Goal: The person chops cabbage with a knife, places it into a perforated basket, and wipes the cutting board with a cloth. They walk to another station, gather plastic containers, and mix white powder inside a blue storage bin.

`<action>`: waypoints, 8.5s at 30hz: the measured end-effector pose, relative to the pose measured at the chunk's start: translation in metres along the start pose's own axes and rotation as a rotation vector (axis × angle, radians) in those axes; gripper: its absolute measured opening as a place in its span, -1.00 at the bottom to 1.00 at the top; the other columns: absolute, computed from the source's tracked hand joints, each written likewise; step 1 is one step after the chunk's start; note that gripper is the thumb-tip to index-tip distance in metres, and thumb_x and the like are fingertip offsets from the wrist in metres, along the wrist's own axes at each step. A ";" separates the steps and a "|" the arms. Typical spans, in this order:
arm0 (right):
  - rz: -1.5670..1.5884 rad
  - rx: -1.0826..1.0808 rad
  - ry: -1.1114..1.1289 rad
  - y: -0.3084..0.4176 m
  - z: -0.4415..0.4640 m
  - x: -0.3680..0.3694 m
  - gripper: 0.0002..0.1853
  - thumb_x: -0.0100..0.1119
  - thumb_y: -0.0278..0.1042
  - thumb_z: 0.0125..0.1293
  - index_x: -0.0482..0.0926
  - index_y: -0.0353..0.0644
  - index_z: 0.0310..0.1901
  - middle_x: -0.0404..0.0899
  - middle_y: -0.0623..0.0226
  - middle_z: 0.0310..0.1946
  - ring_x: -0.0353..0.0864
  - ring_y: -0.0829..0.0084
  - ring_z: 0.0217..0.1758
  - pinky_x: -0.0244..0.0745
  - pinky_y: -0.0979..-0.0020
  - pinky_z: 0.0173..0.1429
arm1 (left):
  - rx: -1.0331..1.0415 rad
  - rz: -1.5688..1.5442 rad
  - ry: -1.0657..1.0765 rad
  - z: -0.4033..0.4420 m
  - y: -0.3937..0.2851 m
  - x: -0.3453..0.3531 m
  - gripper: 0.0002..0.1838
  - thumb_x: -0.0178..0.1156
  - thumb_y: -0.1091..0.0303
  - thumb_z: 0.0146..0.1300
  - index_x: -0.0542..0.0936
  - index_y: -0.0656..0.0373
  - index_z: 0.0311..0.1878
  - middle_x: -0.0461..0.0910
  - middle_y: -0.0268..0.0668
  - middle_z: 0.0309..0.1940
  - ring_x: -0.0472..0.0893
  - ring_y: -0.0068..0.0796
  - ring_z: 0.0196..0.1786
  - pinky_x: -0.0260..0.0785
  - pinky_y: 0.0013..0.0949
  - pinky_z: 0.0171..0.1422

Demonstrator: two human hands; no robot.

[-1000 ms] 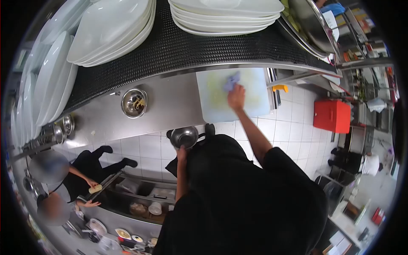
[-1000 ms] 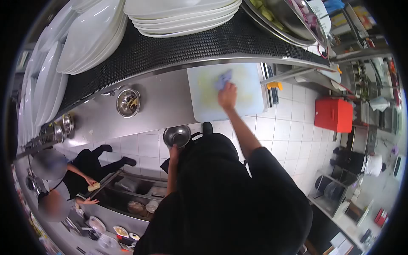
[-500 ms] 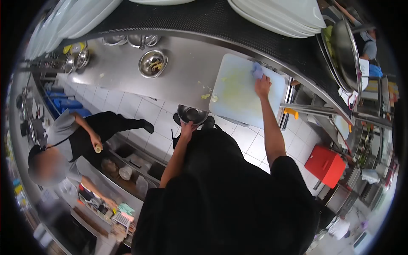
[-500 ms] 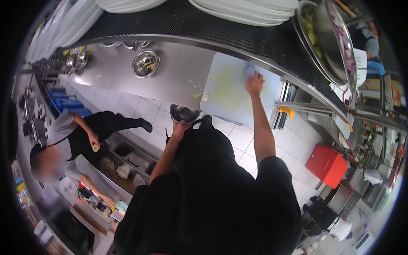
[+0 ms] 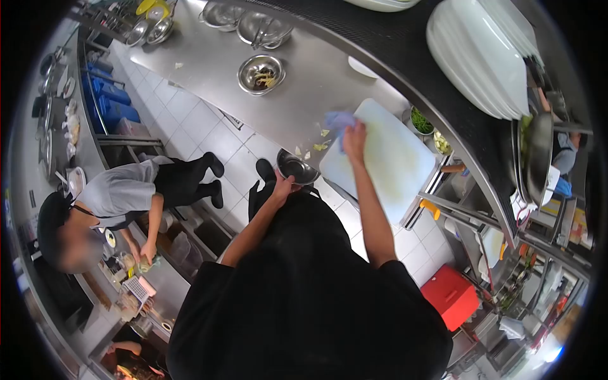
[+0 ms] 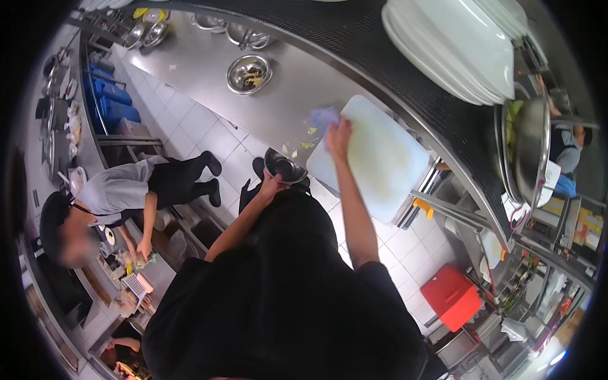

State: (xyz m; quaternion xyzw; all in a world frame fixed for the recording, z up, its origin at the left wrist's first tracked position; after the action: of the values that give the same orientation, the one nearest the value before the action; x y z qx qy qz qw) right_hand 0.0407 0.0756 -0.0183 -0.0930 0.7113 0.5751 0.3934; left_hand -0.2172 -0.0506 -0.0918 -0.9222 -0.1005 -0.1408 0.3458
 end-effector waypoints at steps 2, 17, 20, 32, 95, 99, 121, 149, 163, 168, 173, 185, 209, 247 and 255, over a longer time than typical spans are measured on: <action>-0.129 -0.107 -0.053 0.012 0.043 -0.025 -0.54 0.04 -0.30 0.29 0.41 -0.32 0.19 0.42 -0.10 0.13 0.32 -0.08 0.29 0.22 -0.07 0.37 | -0.014 -0.038 0.014 -0.005 0.004 -0.001 -0.24 -0.04 0.53 0.36 -0.19 -0.14 0.48 0.41 -0.05 0.18 0.67 -0.15 -0.04 0.62 -0.20 -0.12; -0.404 -0.588 0.289 0.052 0.139 0.103 -0.50 0.07 -0.40 0.21 0.39 0.00 0.23 0.31 0.22 0.30 0.22 0.02 0.36 0.18 -0.07 0.40 | 0.076 -0.179 0.043 -0.018 0.029 -0.026 -0.22 -0.12 0.58 0.34 -0.20 -0.15 0.52 0.29 -0.15 0.31 0.53 -0.20 0.23 0.56 -0.08 0.12; -0.399 -0.626 0.335 0.043 0.099 0.083 -0.53 0.07 -0.45 0.16 0.44 -0.01 0.16 0.35 0.26 0.25 0.24 0.04 0.35 0.17 -0.05 0.40 | 0.078 -0.176 0.022 -0.013 0.026 -0.028 -0.25 -0.11 0.59 0.34 -0.14 -0.10 0.51 0.29 -0.13 0.32 0.55 -0.19 0.20 0.57 -0.09 0.11; -0.184 -0.366 0.407 0.060 -0.147 0.094 -0.65 0.06 -0.49 0.10 0.54 -0.12 -0.03 0.44 0.19 0.10 0.32 0.06 0.26 0.19 -0.01 0.35 | 0.062 -0.081 0.078 -0.011 0.007 -0.048 -0.26 -0.10 0.57 0.34 -0.09 -0.09 0.52 0.38 -0.12 0.25 0.61 -0.21 0.06 0.63 -0.14 0.02; -0.478 -0.444 -0.110 0.438 0.212 0.603 -0.34 0.11 -0.27 0.28 0.24 -0.27 0.40 0.25 -0.03 0.39 0.18 -0.01 0.47 0.05 0.04 0.53 | 0.178 -0.219 -0.203 0.203 -0.529 -0.550 -0.35 -0.13 0.55 0.40 -0.07 0.01 0.50 0.38 -0.03 0.24 0.62 -0.11 0.09 0.69 -0.16 -0.03; -0.218 -0.576 0.275 0.539 0.151 0.668 -0.36 0.14 -0.39 0.19 0.32 -0.27 0.35 0.34 0.00 0.34 0.23 0.02 0.46 0.06 0.03 0.54 | 0.234 -0.218 -0.208 0.216 -0.540 -0.551 -0.45 -0.11 0.54 0.40 0.04 0.04 0.42 0.42 -0.07 0.20 0.64 -0.14 0.04 0.68 -0.17 -0.03; -0.675 0.704 0.233 0.143 -0.121 0.160 -0.46 0.04 -0.40 0.26 0.27 -0.26 0.29 0.44 -0.24 0.12 0.56 -0.19 0.06 0.53 -0.04 0.14 | -0.271 -0.001 0.037 0.188 -0.358 -0.559 -0.62 -0.07 0.30 0.45 0.48 0.32 0.18 0.59 -0.12 0.02 0.63 -0.23 0.03 0.59 -0.27 0.11; -0.191 0.050 0.195 0.056 -0.080 0.080 -0.46 0.31 -0.10 0.16 0.45 -0.03 0.18 0.43 0.07 0.15 0.48 -0.05 0.19 0.49 0.01 0.17 | -0.031 0.388 0.270 0.082 -0.222 -0.373 -0.51 0.04 0.28 0.26 0.45 0.13 0.26 0.59 -0.19 0.11 0.61 -0.24 0.10 0.54 0.05 0.05; 0.794 0.379 -0.403 0.072 -0.197 -0.157 -0.16 -0.06 0.30 0.45 0.10 -0.23 0.49 0.10 0.06 0.51 0.10 0.14 0.56 0.17 0.08 0.51 | -0.005 0.983 1.021 0.015 -0.226 0.141 -0.43 0.09 0.18 0.35 0.34 0.17 0.38 0.48 -0.28 0.21 0.53 -0.40 0.12 0.42 -0.21 0.12; 1.227 0.514 -0.150 -0.018 -0.285 -0.192 -0.41 0.06 -0.03 0.40 0.39 -0.38 0.26 0.61 0.15 -0.03 0.65 0.37 -0.09 0.65 0.37 -0.18 | -0.473 1.073 1.419 -0.053 -0.125 0.288 -0.38 0.03 0.08 0.43 0.22 0.08 0.48 0.44 -0.09 0.26 0.62 -0.24 0.10 0.55 -0.19 0.02; 1.060 0.702 -0.685 -0.119 -0.373 -0.296 -0.49 0.02 -0.29 0.29 0.35 -0.46 0.20 0.57 0.08 -0.14 0.63 0.35 -0.35 0.66 0.38 -0.42 | -0.320 1.028 1.360 -0.129 -0.046 0.348 -0.22 -0.05 -0.06 0.52 -0.10 0.06 0.60 0.34 -0.04 0.35 0.61 -0.23 0.13 0.54 -0.21 0.04; -0.237 0.835 -0.413 -0.453 -0.195 -0.254 -0.22 0.00 -0.60 0.26 0.03 0.06 0.50 0.17 0.00 0.44 0.62 -0.22 -0.01 0.55 -0.06 0.11 | 0.450 1.221 0.523 -0.099 -0.051 0.262 -0.37 -0.07 0.38 0.43 0.09 0.11 0.54 0.17 -0.14 0.43 0.48 -0.23 0.25 0.52 -0.26 0.08; 0.786 0.929 -0.453 -0.292 -0.380 -0.384 -0.49 -0.07 -0.10 0.38 0.55 -0.56 -0.15 0.64 -0.10 -0.20 0.71 0.18 -0.28 0.67 0.22 -0.22 | 0.053 1.336 1.109 -0.145 0.032 0.332 -0.52 0.06 0.33 0.48 0.32 0.12 0.43 0.48 -0.22 0.21 0.57 -0.42 0.10 0.46 -0.39 0.10; -0.767 -0.429 0.445 0.039 -0.054 0.034 -0.33 0.29 -0.07 0.20 0.32 -0.12 0.30 0.25 -0.04 0.35 0.17 -0.19 0.43 0.22 -0.26 0.33 | 0.261 0.075 -0.182 -0.168 -0.203 -0.156 -0.55 0.01 0.27 0.29 0.30 0.42 0.12 0.47 -0.20 -0.52 0.55 -0.42 -0.62 0.59 -0.30 -0.52; -1.005 -0.268 0.431 0.047 -0.062 0.064 -0.26 0.20 -0.01 0.30 0.18 -0.16 0.41 0.08 -0.11 0.47 -0.02 -0.19 0.56 0.08 -0.34 0.40 | 0.464 -0.291 -0.169 -0.109 -0.275 -0.195 -0.74 -0.09 0.29 0.27 0.44 0.33 -0.27 0.49 -0.22 -0.56 0.21 -0.62 -0.74 0.42 -0.34 -0.60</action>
State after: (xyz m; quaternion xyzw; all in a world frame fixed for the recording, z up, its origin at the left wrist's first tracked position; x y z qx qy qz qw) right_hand -0.0577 0.0563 -0.0241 -0.5851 0.5643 0.3703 0.4495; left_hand -0.4993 0.0632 0.0905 -0.8027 -0.2900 -0.0848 0.5142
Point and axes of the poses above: each hand's wrist, its own z-axis towards the middle knuckle, its own x-axis out of the palm, y = z × x, the point moved 1 cm from there along z, towards the middle knuckle
